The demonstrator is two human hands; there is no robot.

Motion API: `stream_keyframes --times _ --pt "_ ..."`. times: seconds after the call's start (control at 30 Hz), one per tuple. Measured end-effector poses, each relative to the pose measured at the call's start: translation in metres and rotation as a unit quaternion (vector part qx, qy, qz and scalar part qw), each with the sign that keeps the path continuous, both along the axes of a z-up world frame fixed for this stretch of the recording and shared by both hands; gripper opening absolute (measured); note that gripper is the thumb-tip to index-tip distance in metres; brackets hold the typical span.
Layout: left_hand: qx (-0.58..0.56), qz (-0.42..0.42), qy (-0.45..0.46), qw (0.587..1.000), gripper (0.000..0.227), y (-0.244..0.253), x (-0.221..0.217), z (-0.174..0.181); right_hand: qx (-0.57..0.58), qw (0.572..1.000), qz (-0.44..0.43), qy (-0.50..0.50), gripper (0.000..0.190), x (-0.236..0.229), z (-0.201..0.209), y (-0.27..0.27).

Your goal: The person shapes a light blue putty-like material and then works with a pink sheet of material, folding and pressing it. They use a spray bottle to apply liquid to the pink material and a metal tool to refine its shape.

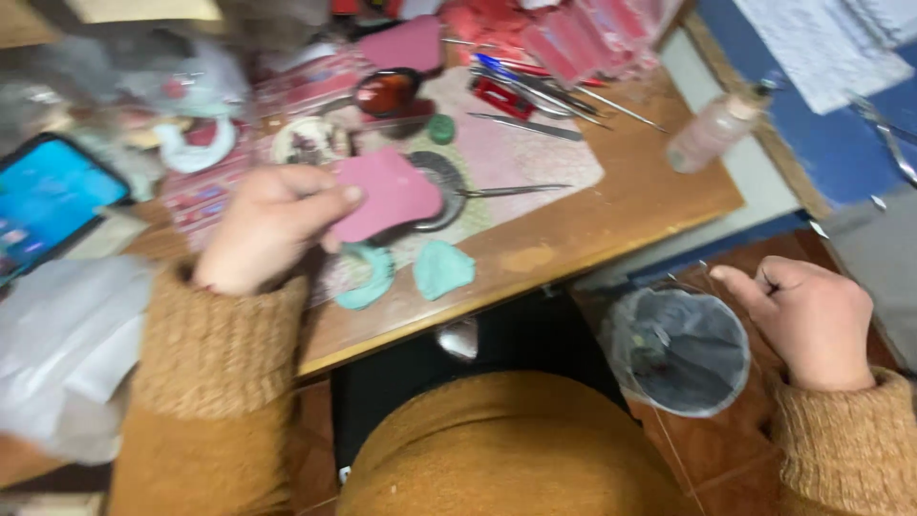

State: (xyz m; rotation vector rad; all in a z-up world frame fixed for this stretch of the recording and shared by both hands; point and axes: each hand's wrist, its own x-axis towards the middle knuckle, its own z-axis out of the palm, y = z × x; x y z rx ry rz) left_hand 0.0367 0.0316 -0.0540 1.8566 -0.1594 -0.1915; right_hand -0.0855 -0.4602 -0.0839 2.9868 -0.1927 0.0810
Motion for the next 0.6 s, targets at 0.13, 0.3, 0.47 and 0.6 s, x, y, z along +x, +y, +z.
stream_keyframes --times 0.13,0.3,0.47,0.6 --pt "0.078 -0.012 0.044 0.996 0.023 -0.009 0.0 0.011 0.159 0.933 0.274 -0.172 0.024 0.036 0.037 0.087" --pt "0.064 -0.063 0.079 0.993 0.029 -0.012 0.004 -0.001 0.676 0.692 0.252 0.032 0.021 0.082 0.009 0.168" --pt "-0.1 -0.146 0.096 0.98 0.033 -0.016 0.007 -0.017 0.81 0.532 0.176 0.171 0.02 0.119 0.006 0.213" --pt "-0.061 -0.08 0.102 0.99 0.035 -0.016 0.006 -0.004 0.858 0.492 0.146 0.034 0.019 0.139 -0.004 0.201"
